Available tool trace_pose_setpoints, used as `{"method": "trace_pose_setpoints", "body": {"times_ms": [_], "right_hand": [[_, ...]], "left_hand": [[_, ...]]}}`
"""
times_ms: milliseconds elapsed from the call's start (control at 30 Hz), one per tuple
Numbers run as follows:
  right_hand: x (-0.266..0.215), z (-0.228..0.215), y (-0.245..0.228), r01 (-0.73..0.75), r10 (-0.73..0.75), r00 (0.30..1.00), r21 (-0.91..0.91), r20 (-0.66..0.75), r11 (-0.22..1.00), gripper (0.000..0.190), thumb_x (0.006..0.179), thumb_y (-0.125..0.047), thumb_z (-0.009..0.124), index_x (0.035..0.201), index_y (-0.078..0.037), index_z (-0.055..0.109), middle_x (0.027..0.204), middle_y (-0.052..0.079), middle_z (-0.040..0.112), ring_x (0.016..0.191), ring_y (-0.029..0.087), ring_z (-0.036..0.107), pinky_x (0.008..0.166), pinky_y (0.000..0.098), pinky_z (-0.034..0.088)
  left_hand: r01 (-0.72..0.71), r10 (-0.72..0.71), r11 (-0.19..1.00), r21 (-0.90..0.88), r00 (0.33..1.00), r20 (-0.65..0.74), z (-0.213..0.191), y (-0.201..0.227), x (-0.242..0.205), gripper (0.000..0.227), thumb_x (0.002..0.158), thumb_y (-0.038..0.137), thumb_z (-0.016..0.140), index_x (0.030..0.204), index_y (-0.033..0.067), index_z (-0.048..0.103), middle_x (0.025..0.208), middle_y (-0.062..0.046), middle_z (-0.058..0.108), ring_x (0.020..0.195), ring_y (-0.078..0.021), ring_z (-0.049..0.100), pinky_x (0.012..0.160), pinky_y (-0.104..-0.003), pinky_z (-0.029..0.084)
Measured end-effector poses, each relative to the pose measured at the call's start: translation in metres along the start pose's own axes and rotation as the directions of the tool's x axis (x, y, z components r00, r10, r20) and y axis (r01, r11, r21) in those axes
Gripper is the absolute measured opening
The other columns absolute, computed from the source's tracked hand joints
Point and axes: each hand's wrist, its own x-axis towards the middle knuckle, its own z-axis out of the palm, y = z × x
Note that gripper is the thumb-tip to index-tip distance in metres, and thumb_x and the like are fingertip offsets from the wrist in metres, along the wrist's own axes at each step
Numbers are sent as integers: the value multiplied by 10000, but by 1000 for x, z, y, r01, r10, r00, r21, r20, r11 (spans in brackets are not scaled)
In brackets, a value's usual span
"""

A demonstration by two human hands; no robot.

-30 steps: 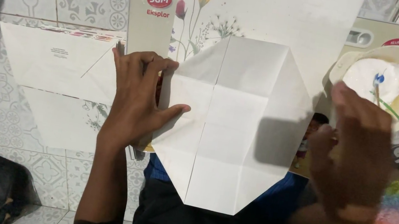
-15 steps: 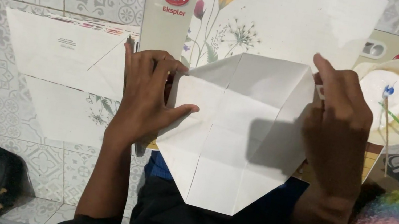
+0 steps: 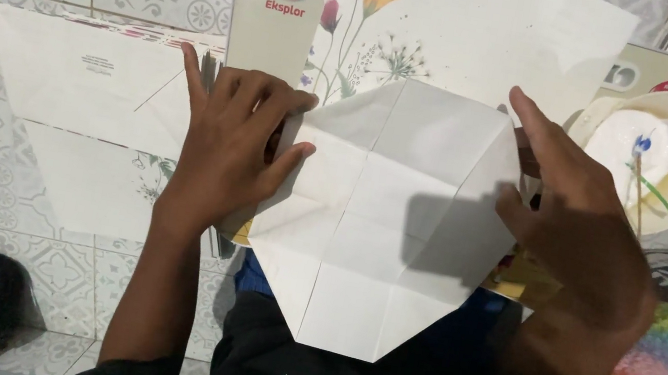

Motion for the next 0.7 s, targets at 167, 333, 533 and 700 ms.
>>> {"method": "trace_pose_setpoints", "body": {"times_ms": [167, 333, 533, 700], "right_hand": [[-4, -2, 4, -84, 86, 995, -29, 49, 996, 888, 764, 40, 746, 1566, 52, 365, 1283, 282, 654, 1047, 372, 686, 821, 420, 598], [-17, 0, 5, -176, 176, 975, -13, 135, 984, 979, 696, 35, 767, 1565, 59, 315, 1285, 286, 634, 1051, 402, 686, 770, 419, 646], [-31, 10, -5, -316, 326, 919, -78, 222, 945, 1190, 640, -73, 863, 1592, 11, 153, 1267, 242, 608, 1056, 358, 671, 876, 466, 589], [-41, 34, -9, -185, 187, 982, -225, -15, 957, 1021, 721, -148, 857, 1496, 144, 260, 1125, 233, 550, 954, 355, 649, 986, 510, 527]], "left_hand": [[12, -11, 999, -42, 1000, 20, 4, -6, -1, 270, 915, 245, 779, 1098, 70, 684, 1097, -82, 555, 1095, -317, 486, 1169, -759, -38], [76, -75, 995, -65, 997, 15, 4, -1, -4, 264, 917, 197, 780, 1119, 62, 675, 1071, -85, 515, 1095, -321, 472, 1186, -733, -38], [94, -94, 993, -70, 996, -5, 3, -2, -9, 262, 900, 154, 770, 1117, 36, 680, 1072, -115, 490, 1094, -326, 464, 1179, -749, -18], [90, -90, 994, -60, 996, 11, 2, -1, -7, 342, 881, 156, 750, 1182, 19, 662, 1065, -115, 478, 1074, -330, 432, 1209, -675, 72]]}}
